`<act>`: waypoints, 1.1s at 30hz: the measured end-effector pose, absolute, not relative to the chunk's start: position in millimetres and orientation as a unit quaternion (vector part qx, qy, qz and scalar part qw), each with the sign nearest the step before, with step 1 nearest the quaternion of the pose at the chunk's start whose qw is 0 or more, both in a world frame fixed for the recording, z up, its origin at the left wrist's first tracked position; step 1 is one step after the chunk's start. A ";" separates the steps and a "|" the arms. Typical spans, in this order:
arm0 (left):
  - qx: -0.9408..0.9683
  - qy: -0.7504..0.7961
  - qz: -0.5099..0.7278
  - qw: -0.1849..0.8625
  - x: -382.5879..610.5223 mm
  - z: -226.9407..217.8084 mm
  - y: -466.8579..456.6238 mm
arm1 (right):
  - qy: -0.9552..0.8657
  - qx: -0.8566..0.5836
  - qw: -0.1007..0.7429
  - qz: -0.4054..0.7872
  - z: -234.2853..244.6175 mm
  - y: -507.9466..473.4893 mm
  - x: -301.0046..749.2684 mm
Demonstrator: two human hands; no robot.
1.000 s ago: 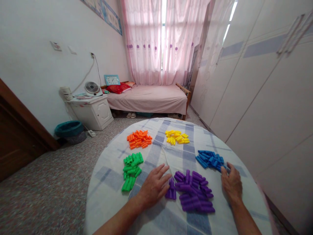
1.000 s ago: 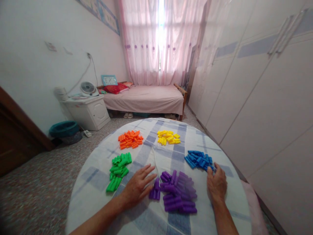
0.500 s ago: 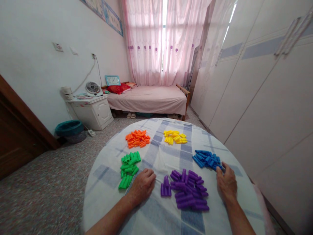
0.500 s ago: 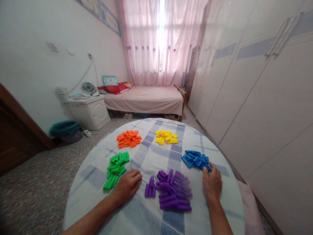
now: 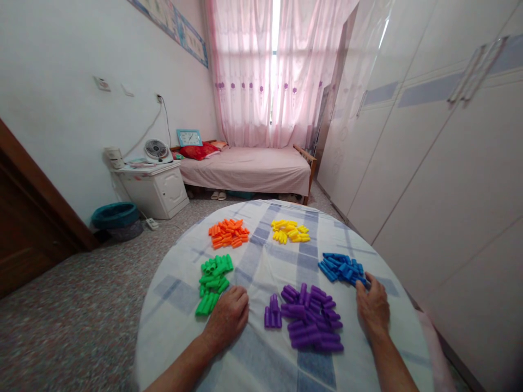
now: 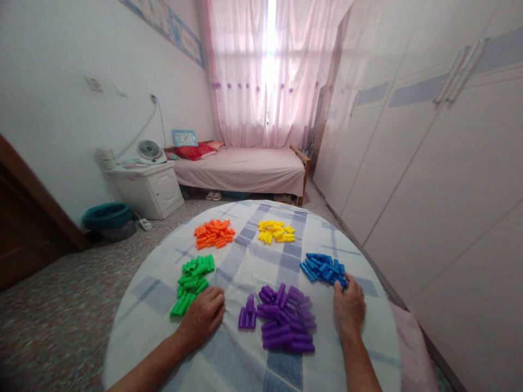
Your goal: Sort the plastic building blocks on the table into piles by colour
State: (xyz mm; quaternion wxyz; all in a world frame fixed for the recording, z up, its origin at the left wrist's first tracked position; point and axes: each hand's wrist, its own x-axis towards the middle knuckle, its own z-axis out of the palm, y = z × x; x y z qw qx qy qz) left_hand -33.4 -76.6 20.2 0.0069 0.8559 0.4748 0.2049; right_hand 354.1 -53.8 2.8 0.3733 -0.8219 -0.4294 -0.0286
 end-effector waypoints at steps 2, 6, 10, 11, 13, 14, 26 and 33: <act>0.851 0.478 0.217 0.011 -32.9 20.1 -76.9 | -0.433 -0.817 0.380 -0.026 3.6 -53.7 354.3; 0.840 0.486 0.241 0.024 -32.8 21.3 -77.2 | -0.436 -0.814 0.384 -0.016 5.2 -54.1 355.1; 0.831 0.491 0.258 0.038 -33.5 23.0 -75.3 | -0.432 -0.822 0.371 -0.004 7.1 -54.8 355.1; 0.831 0.491 0.260 0.041 -33.7 23.0 -74.6 | -0.432 -0.824 0.367 -0.002 7.4 -54.9 355.1; 0.830 0.491 0.262 0.045 -34.1 22.5 -73.3 | -0.435 -0.825 0.362 -0.002 7.5 -54.8 355.5; 0.829 0.492 0.262 0.045 -34.2 21.9 -72.9 | -0.435 -0.825 0.360 -0.003 7.4 -54.7 355.8; 0.829 0.492 0.263 0.031 -33.9 20.5 -72.2 | -0.437 -0.823 0.363 -0.004 2.8 -54.2 360.8; 0.832 0.490 0.261 0.018 -34.0 18.1 -72.5 | -0.484 -0.784 0.387 -0.037 14.0 -58.8 347.1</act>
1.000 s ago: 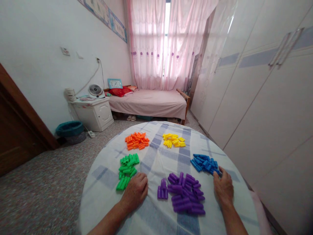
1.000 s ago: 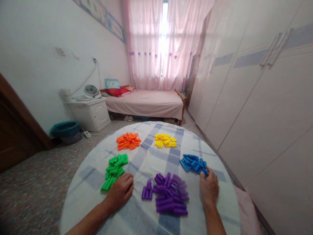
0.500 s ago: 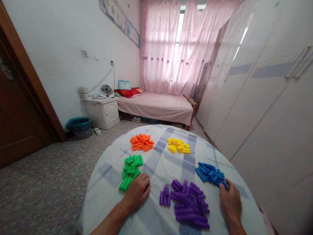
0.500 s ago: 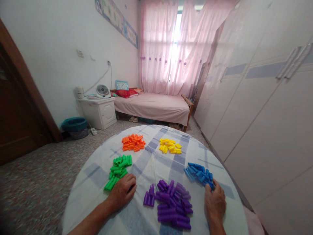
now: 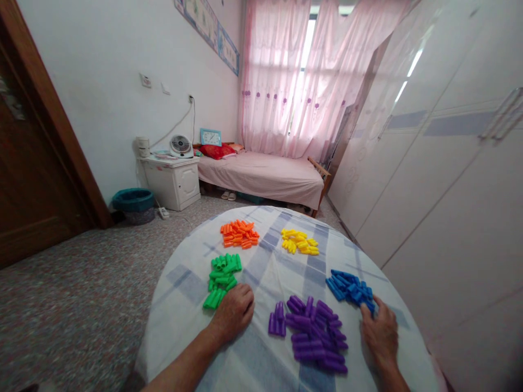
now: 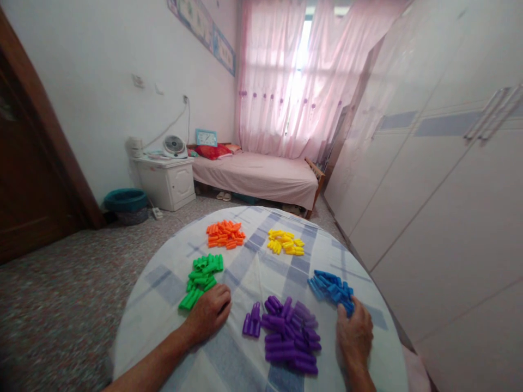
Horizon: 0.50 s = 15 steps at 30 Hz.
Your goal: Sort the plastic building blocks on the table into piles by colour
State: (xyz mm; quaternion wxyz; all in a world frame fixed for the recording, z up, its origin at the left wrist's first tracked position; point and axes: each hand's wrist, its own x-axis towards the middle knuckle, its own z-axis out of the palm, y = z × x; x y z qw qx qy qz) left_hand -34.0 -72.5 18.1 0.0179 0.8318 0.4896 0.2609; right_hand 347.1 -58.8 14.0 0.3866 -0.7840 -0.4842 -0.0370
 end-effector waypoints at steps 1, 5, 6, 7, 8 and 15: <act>0.832 0.490 0.259 0.018 -34.1 17.9 -72.5 | -0.508 -0.764 0.396 -0.029 16.5 -63.8 342.1; 0.834 0.491 0.251 0.020 -34.6 18.5 -71.9 | -0.626 -0.675 0.386 0.068 13.3 -100.4 322.8; 0.834 0.491 0.250 0.020 -34.7 18.7 -71.7 | -0.651 -0.659 0.366 0.088 8.5 -111.7 319.2; 0.835 0.490 0.250 0.020 -34.8 19.0 -71.5 | -0.677 -0.642 0.346 0.099 2.7 -122.6 316.0; 0.835 0.489 0.250 0.020 -34.9 19.2 -71.4 | -0.702 -0.625 0.327 0.102 -3.3 -132.3 312.9; 0.834 0.480 0.273 0.023 -35.0 19.0 -71.5 | -0.764 -0.580 0.283 0.011 -13.8 -135.1 265.0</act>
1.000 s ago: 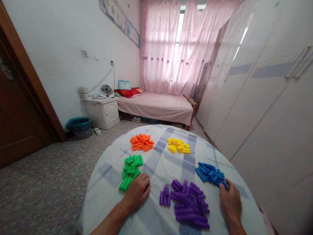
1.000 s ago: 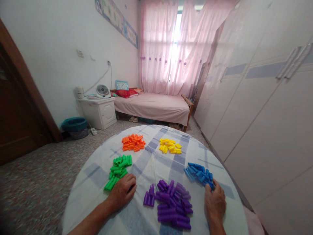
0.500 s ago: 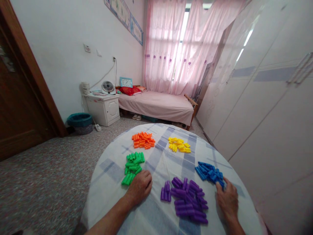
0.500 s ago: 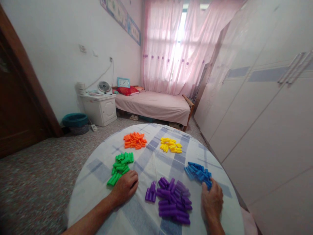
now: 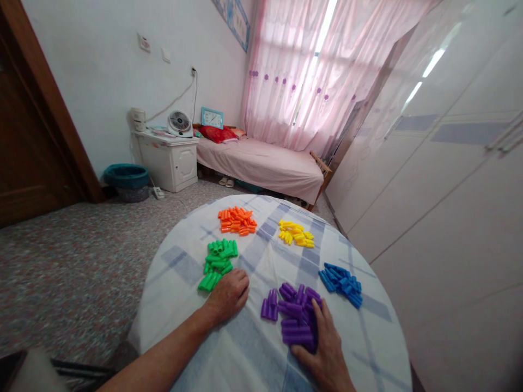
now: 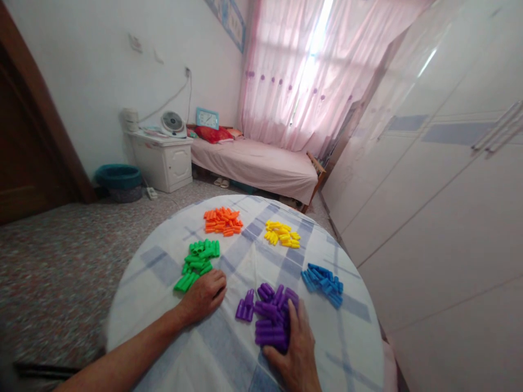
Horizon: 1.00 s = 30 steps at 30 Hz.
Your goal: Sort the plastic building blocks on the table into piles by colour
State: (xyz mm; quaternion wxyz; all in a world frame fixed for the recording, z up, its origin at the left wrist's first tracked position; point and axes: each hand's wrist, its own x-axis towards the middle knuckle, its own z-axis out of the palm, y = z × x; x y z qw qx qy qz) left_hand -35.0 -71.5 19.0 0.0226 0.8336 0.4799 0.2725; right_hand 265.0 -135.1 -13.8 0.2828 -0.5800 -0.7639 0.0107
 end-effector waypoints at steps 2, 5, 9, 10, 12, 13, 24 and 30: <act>0.833 0.478 0.276 0.023 -35.0 19.1 -71.5 | -0.762 -0.582 0.282 0.006 -7.8 -114.2 245.0; 0.834 0.481 0.270 0.020 -35.0 19.3 -71.7 | -0.756 -0.591 0.282 0.005 -0.8 -73.8 219.3; 0.836 0.482 0.261 0.012 -35.0 19.1 -71.9 | -0.725 -0.629 0.281 0.013 3.0 -28.0 197.4; 0.836 0.483 0.260 0.012 -34.9 19.0 -71.8 | -0.718 -0.636 0.283 0.009 3.8 -23.1 193.7; 0.834 0.484 0.264 0.016 -34.5 18.8 -71.5 | -0.720 -0.629 0.294 -0.019 6.3 -24.9 187.2; 0.833 0.485 0.267 0.018 -34.3 19.0 -71.4 | -0.732 -0.611 0.299 -0.037 8.1 -31.4 184.2; 0.813 0.480 0.315 0.095 -32.9 21.5 -71.7 | -0.832 -0.500 0.223 -0.087 16.7 -71.2 174.9; 0.651 0.359 0.482 0.464 -31.8 118.4 -125.9 | -0.748 -0.563 0.337 -0.095 -0.9 -52.1 199.5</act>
